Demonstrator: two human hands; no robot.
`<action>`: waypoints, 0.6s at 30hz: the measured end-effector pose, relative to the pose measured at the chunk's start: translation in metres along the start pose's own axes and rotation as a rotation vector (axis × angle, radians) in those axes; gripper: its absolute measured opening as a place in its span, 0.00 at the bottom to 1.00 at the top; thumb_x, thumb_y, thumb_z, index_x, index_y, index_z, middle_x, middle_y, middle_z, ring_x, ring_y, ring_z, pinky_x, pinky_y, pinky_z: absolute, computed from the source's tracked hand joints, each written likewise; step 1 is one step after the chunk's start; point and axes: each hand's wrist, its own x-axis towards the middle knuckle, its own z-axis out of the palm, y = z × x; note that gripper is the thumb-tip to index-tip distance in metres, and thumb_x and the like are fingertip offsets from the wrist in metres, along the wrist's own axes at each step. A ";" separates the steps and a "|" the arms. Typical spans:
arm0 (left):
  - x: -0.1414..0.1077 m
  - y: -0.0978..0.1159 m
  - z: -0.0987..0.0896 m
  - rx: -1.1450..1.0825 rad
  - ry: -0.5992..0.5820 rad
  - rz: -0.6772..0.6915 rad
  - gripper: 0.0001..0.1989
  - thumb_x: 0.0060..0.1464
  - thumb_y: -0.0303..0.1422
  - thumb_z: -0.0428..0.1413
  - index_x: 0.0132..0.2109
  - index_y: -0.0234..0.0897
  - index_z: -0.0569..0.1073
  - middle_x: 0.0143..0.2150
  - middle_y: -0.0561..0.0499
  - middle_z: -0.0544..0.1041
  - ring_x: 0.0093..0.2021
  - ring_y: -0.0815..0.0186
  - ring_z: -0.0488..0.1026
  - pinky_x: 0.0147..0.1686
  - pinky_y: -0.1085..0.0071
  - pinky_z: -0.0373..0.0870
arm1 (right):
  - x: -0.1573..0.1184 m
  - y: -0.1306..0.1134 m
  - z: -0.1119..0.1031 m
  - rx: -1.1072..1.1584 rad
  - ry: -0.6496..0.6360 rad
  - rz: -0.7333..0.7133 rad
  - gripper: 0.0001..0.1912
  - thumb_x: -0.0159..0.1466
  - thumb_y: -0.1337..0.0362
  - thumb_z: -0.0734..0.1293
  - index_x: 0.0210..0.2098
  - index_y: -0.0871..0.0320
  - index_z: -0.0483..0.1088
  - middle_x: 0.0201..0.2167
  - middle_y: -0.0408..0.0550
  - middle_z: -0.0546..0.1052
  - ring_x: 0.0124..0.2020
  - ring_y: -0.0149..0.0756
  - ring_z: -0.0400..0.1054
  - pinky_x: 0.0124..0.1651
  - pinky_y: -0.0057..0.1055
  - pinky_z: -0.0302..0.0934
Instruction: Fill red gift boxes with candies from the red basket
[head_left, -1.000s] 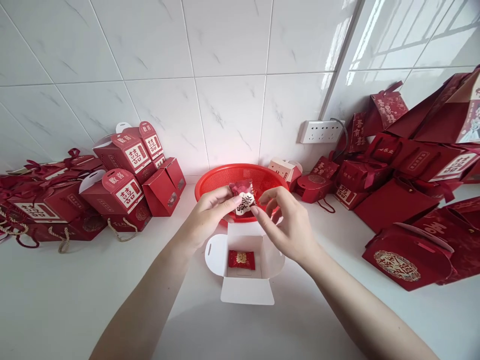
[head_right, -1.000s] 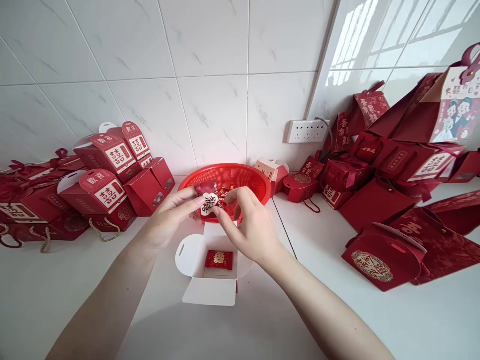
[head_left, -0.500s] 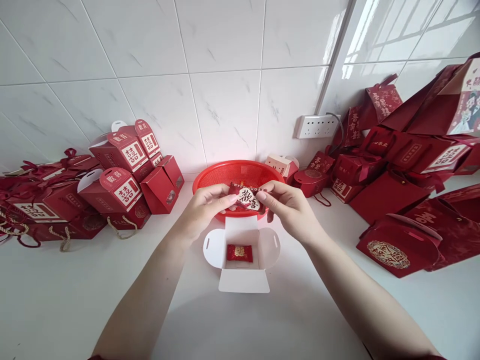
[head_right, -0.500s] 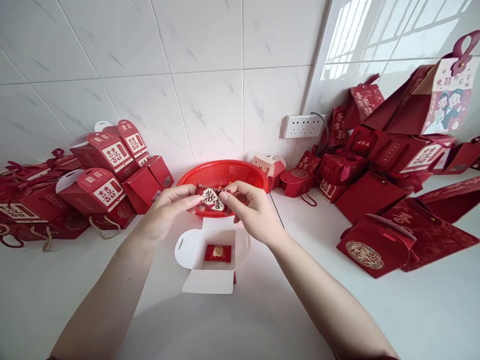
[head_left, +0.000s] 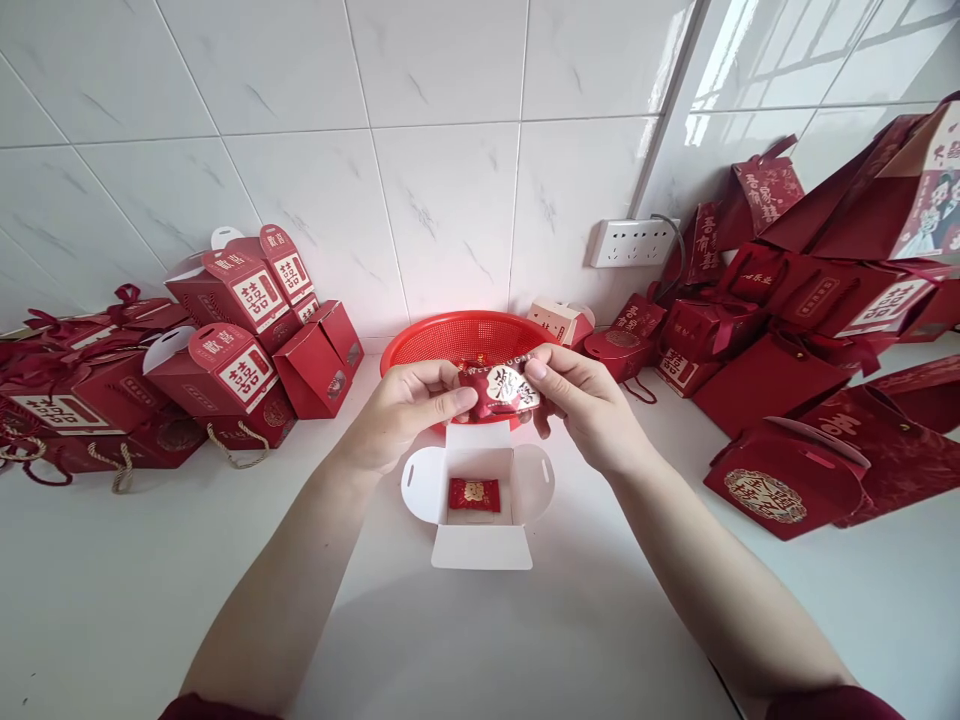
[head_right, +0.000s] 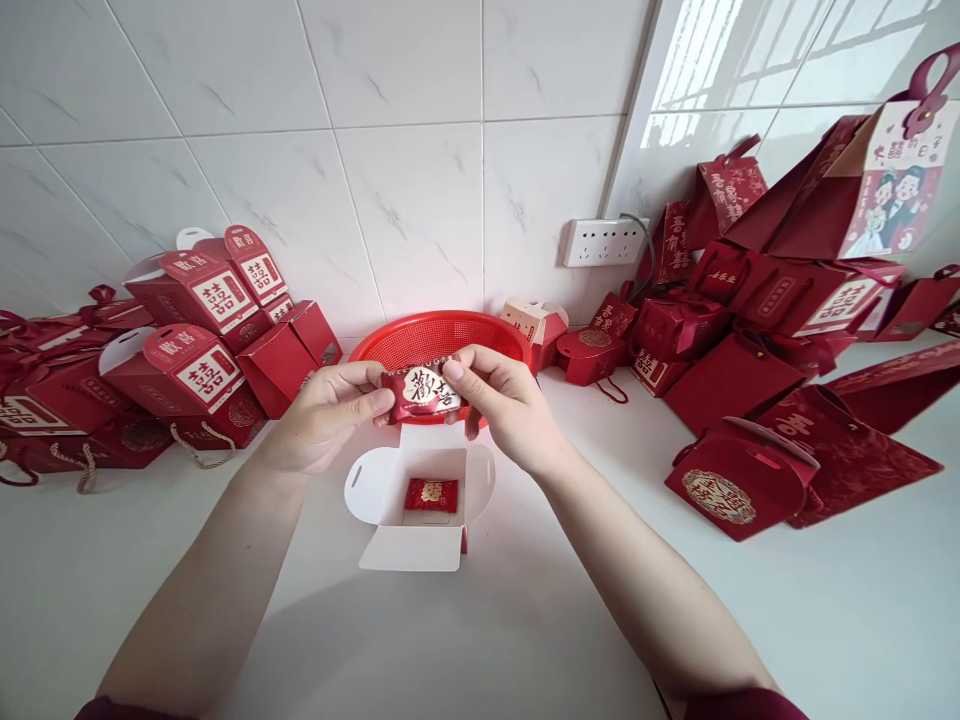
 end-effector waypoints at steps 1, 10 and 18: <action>0.000 0.000 0.000 0.013 0.012 0.009 0.08 0.55 0.33 0.63 0.31 0.34 0.74 0.30 0.53 0.76 0.31 0.73 0.73 0.34 0.76 0.71 | 0.000 0.000 -0.001 -0.019 0.000 0.009 0.13 0.65 0.54 0.68 0.31 0.57 0.68 0.27 0.41 0.70 0.25 0.27 0.67 0.22 0.23 0.61; -0.005 0.004 -0.001 0.181 0.063 -0.050 0.08 0.56 0.35 0.62 0.35 0.34 0.74 0.34 0.52 0.77 0.36 0.70 0.75 0.37 0.74 0.72 | 0.001 0.002 -0.003 -0.059 -0.021 -0.029 0.10 0.63 0.58 0.71 0.31 0.58 0.71 0.26 0.41 0.72 0.24 0.27 0.66 0.22 0.23 0.60; -0.006 0.003 -0.004 0.312 0.090 -0.047 0.07 0.57 0.34 0.60 0.35 0.35 0.74 0.35 0.52 0.76 0.37 0.68 0.74 0.39 0.71 0.71 | -0.001 0.003 0.002 -0.068 -0.050 -0.036 0.10 0.64 0.60 0.71 0.31 0.59 0.70 0.26 0.41 0.73 0.21 0.25 0.66 0.21 0.22 0.58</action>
